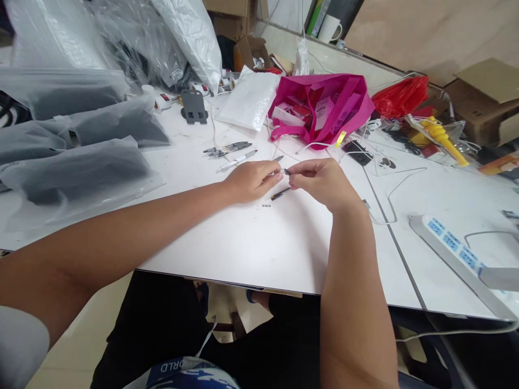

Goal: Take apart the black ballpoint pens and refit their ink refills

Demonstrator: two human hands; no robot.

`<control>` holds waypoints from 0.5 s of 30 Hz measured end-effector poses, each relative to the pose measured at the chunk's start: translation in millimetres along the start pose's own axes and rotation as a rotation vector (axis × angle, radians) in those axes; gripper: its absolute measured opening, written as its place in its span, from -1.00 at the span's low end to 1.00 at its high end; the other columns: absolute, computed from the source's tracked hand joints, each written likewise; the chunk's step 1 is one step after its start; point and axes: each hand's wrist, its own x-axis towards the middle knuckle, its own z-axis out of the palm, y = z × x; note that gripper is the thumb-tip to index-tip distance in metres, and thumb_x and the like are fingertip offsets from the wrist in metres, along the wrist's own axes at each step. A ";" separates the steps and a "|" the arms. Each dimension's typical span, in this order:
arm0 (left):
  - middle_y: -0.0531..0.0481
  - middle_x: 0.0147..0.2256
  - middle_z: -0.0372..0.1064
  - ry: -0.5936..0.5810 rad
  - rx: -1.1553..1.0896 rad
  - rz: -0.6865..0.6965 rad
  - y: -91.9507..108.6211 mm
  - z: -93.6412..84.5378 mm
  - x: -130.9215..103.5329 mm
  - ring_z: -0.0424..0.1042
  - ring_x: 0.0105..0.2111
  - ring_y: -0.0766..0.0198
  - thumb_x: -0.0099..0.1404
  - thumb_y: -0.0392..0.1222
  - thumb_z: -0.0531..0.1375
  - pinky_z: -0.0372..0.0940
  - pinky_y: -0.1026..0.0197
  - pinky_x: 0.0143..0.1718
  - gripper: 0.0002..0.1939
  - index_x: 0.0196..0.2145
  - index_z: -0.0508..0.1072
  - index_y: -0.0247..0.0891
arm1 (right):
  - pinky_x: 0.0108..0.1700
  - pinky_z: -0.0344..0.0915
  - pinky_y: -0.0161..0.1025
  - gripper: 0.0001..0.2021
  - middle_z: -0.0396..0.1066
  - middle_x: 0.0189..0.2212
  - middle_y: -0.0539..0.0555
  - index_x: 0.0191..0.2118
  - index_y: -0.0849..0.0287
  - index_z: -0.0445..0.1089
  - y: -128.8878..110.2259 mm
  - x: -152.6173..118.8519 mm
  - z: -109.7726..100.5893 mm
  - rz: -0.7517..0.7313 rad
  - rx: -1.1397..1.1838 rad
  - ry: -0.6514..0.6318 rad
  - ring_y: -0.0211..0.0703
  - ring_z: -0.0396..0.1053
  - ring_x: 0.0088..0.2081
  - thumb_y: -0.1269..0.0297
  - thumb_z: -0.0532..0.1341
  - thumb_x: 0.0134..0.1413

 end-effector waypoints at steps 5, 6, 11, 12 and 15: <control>-0.10 -0.24 0.51 -0.009 0.059 0.013 -1.4 0.3 0.9 0.41 -0.31 0.15 0.59 0.10 -0.06 0.04 0.11 -0.34 -0.59 -0.17 0.43 -0.21 | -0.28 0.48 -0.14 -0.84 0.60 -0.41 0.08 -0.23 0.08 0.66 5.8 1.8 -2.0 -0.053 0.039 -0.001 0.01 0.56 -0.27 0.35 0.40 0.02; -0.10 -0.24 0.51 -0.014 0.062 0.020 -1.3 0.2 0.8 0.42 -0.30 0.15 0.59 0.09 -0.06 0.05 0.10 -0.34 -0.60 -0.16 0.43 -0.20 | -0.24 0.51 -0.12 -0.85 0.61 -0.40 0.07 -0.23 0.07 0.66 7.3 2.7 -2.1 -0.064 0.076 0.006 0.02 0.57 -0.25 0.34 0.40 0.02; -0.08 -0.28 0.48 0.001 -0.015 0.011 0.6 -0.5 -0.2 0.41 -0.32 0.15 0.60 0.10 -0.09 0.08 0.10 -0.32 -0.62 -0.12 0.38 -0.19 | -0.07 0.60 -0.05 -0.83 0.60 -0.32 0.04 -0.25 0.04 0.57 13.0 11.9 6.8 -0.156 0.307 0.050 -0.01 0.58 -0.22 0.30 0.45 -0.04; -0.07 -0.29 0.47 0.006 -0.046 -0.002 0.9 -0.6 -0.3 0.40 -0.33 0.15 0.60 0.10 -0.10 0.09 0.10 -0.32 -0.63 -0.11 0.35 -0.18 | -0.06 0.61 -0.04 -0.80 0.59 -0.32 0.03 -0.25 0.05 0.54 13.3 14.1 10.8 -0.188 0.357 0.066 -0.04 0.57 -0.23 0.29 0.46 -0.05; -0.03 -0.34 0.41 0.022 -0.156 -0.013 1.8 -0.5 -0.1 0.38 -0.36 0.16 0.61 0.07 -0.12 0.12 0.09 -0.31 -0.69 -0.11 0.27 -0.15 | -0.05 0.62 -0.03 -0.76 0.55 -0.30 0.03 -0.26 0.02 0.45 11.4 17.5 24.4 -0.277 0.417 0.158 -0.05 0.55 -0.21 0.24 0.47 -0.05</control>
